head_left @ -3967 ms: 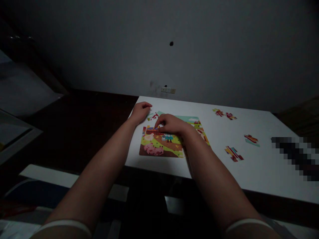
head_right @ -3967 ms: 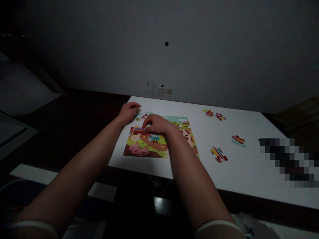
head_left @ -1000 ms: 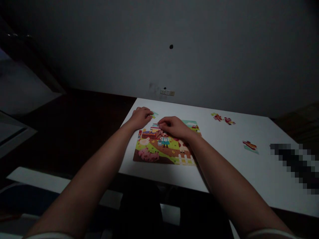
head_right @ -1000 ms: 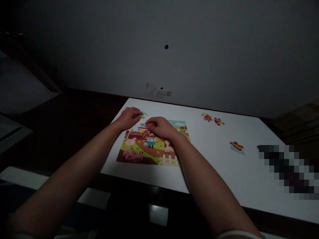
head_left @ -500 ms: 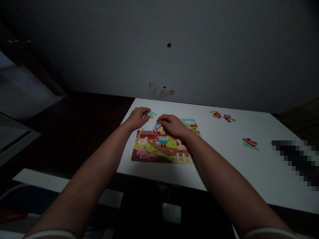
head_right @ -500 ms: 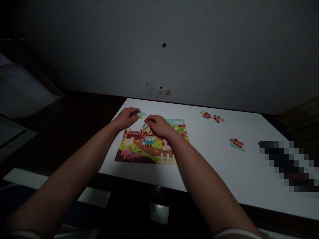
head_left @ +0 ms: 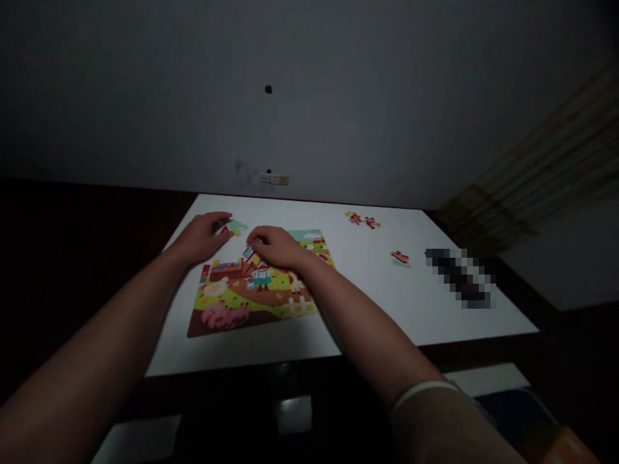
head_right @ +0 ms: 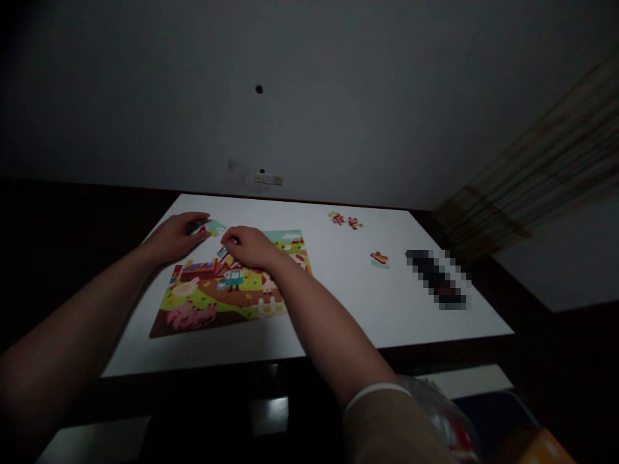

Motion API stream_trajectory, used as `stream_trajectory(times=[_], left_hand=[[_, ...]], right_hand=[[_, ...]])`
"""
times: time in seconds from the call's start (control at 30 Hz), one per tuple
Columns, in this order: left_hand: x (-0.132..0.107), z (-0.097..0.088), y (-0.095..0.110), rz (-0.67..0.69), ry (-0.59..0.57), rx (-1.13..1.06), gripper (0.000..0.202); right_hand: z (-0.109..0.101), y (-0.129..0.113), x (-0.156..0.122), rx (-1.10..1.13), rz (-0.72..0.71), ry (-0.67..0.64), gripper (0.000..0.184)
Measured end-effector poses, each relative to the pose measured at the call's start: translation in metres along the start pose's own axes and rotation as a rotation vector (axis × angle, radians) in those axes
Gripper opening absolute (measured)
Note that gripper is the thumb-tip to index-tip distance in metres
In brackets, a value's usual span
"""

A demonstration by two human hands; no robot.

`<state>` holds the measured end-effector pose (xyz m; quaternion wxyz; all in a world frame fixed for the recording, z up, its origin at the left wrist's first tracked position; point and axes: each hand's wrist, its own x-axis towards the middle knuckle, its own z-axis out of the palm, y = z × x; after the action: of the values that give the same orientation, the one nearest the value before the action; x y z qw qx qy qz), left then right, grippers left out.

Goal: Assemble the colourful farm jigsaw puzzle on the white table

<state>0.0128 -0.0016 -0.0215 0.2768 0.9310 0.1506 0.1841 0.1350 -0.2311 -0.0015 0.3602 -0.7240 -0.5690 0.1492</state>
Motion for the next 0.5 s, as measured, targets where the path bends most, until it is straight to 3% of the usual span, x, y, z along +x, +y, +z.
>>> stream_trajectory(times=[0.23,0.5], left_hand=[[0.002,-0.002,-0.006,0.055,0.049,0.076,0.056],[-0.004,-0.007,0.013,0.039,0.041,0.013,0.046]], right_hand=[[-0.001,0.001,0.001,-0.006,0.001,-0.026,0.018],[-0.001,0.001,0.003,-0.015,-0.023,-0.023,0.019]])
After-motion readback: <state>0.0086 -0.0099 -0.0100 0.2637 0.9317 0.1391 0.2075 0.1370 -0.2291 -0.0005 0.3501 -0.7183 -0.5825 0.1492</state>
